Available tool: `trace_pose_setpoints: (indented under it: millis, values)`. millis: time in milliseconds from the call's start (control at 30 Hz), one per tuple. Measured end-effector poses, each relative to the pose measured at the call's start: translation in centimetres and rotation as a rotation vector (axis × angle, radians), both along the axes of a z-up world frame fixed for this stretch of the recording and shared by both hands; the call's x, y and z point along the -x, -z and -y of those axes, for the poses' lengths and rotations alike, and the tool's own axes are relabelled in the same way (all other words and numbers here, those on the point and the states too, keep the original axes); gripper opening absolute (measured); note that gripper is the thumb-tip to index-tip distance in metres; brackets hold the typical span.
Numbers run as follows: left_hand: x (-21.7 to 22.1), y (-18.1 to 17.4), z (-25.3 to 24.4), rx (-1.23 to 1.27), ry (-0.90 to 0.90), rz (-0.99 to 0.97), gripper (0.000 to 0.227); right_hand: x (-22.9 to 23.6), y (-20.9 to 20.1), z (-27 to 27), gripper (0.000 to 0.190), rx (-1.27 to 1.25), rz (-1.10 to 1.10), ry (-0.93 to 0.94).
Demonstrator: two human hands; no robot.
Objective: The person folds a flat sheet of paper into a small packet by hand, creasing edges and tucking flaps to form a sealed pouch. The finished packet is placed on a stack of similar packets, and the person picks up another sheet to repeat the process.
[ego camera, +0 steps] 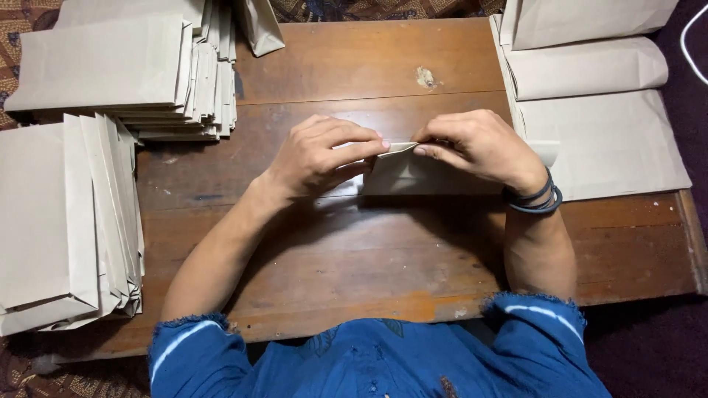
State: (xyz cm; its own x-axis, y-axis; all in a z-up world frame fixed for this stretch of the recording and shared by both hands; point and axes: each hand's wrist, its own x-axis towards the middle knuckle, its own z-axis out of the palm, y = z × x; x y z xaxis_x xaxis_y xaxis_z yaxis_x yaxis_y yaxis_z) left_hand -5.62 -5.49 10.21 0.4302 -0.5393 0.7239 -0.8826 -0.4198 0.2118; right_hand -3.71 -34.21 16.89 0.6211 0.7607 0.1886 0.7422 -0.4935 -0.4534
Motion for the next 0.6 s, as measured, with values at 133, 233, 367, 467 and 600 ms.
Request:
trace_pose_setpoints:
  millis: [133, 233, 367, 467, 600]
  values:
    - [0.3, -0.4, 0.3, 0.015, -0.018, 0.004, 0.026, 0.2, -0.4, -0.2, 0.01, -0.005, 0.008, 0.007]
    - [0.5, -0.7, 0.3, 0.02, -0.033, 0.043, 0.014, 0.5, -0.3, -0.1, 0.007, -0.015, -0.022, 0.011]
    - [0.5, -1.1, 0.5, -0.035, -0.062, 0.167, 0.008, 0.9, -0.7, -0.4, 0.016, -0.085, -0.003, -0.01]
    - [0.6, -0.7, 0.5, -0.03, -0.047, 0.109, 0.011, 1.0, -0.5, -0.5, 0.024, -0.108, 0.007, -0.014]
    - [0.1, -0.1, 0.4, 0.048, 0.063, -0.078, 0.016, 1.3, -0.5, -0.7, 0.027, -0.102, 0.028, -0.03]
